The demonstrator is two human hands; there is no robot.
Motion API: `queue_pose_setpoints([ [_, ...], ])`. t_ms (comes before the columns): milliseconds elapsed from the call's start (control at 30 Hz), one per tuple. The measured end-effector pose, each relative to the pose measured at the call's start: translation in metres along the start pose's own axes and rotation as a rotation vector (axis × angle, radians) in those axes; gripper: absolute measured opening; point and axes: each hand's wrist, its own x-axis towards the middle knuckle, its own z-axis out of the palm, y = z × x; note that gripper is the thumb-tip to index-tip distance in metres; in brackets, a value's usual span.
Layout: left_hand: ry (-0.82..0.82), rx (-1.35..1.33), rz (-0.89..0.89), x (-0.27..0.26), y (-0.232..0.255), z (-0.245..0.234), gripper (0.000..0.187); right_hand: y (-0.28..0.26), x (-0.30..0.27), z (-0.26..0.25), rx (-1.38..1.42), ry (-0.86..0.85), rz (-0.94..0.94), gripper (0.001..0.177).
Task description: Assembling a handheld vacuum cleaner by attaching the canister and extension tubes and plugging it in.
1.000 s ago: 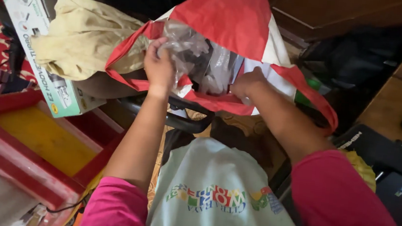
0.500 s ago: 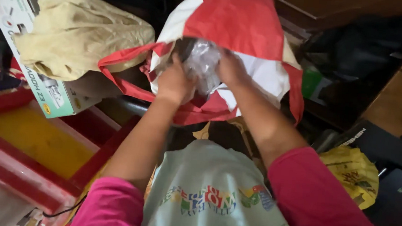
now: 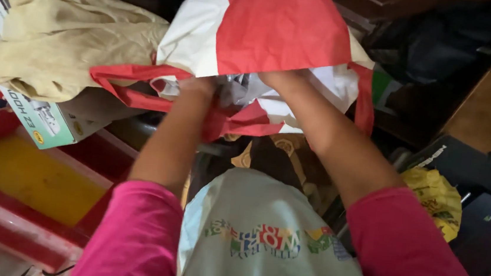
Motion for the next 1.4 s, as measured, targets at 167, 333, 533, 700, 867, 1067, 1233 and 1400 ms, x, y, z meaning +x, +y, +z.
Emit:
queue_pose_setpoints([
  [167, -0.010, -0.238, 0.107, -0.047, 0.034, -0.058, 0.077, 0.027, 0.047, 0.086, 0.511, 0.000, 0.061, 0.048],
  [333, -0.046, -0.360, 0.196, -0.122, 0.070, -0.073, 0.082, 0.009, 0.015, 0.074, 0.663, -0.113, 0.312, 0.058],
  [533, -0.141, -0.506, 0.505, -0.061, 0.007, 0.009, 0.093, 0.028, -0.035, 0.057, 1.150, 0.023, 0.493, 0.056],
  [700, -0.263, -1.797, -0.073, -0.032, -0.015, -0.067, 0.098, 0.005, -0.057, -0.012, 1.293, 0.011, 0.663, 0.056],
  [867, -0.145, -2.098, 0.101, -0.073, 0.005, -0.156, 0.099, -0.007, -0.079, -0.067, 1.685, -0.027, 0.691, 0.038],
  [1067, -0.204, -1.088, 0.335, -0.150, 0.039, -0.174, 0.133, -0.002, -0.080, -0.049, 1.852, -0.038, 0.710, 0.032],
  [1233, -0.186, -0.885, 0.406, -0.177, 0.049, -0.148, 0.148, -0.031, -0.081, -0.032, 1.935, -0.045, 0.728, 0.039],
  [1400, -0.094, -0.939, 0.346, -0.169, 0.046, -0.114, 0.142, -0.075, -0.084, -0.038, 1.994, -0.109, 0.606, 0.054],
])
